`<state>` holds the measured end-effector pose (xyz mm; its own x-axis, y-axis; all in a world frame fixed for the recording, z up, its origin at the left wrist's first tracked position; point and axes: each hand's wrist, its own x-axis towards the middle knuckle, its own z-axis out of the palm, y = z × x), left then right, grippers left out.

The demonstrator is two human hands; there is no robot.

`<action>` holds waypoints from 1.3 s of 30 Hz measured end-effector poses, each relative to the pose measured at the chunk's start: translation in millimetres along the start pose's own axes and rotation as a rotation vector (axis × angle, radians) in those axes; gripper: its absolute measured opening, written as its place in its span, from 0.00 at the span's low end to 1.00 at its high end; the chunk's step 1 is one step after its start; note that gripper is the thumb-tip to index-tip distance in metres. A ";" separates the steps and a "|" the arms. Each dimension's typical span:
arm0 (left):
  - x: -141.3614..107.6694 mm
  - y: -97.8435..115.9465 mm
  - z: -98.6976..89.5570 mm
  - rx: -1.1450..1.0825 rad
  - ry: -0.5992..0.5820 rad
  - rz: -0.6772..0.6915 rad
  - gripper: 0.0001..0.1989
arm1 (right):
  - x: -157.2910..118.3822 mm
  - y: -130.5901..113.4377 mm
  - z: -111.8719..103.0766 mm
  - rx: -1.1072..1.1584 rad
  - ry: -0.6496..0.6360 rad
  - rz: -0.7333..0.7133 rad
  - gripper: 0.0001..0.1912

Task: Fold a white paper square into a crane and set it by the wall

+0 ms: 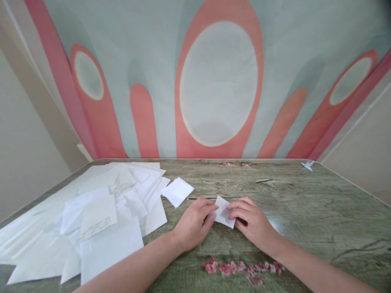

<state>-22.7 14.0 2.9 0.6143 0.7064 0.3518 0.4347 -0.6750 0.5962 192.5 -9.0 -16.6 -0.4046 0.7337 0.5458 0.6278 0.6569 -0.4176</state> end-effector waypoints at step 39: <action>4.3 -3.0 -3.2 -0.242 0.094 -0.022 0.11 | -4.4 1.2 -3.3 0.111 0.077 -0.001 0.14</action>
<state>-23.5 19.8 4.9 0.5374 0.7449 0.3954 0.2701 -0.5961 0.7561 197.2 -12.1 -17.1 -0.3505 0.7203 0.5985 0.5483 0.6760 -0.4924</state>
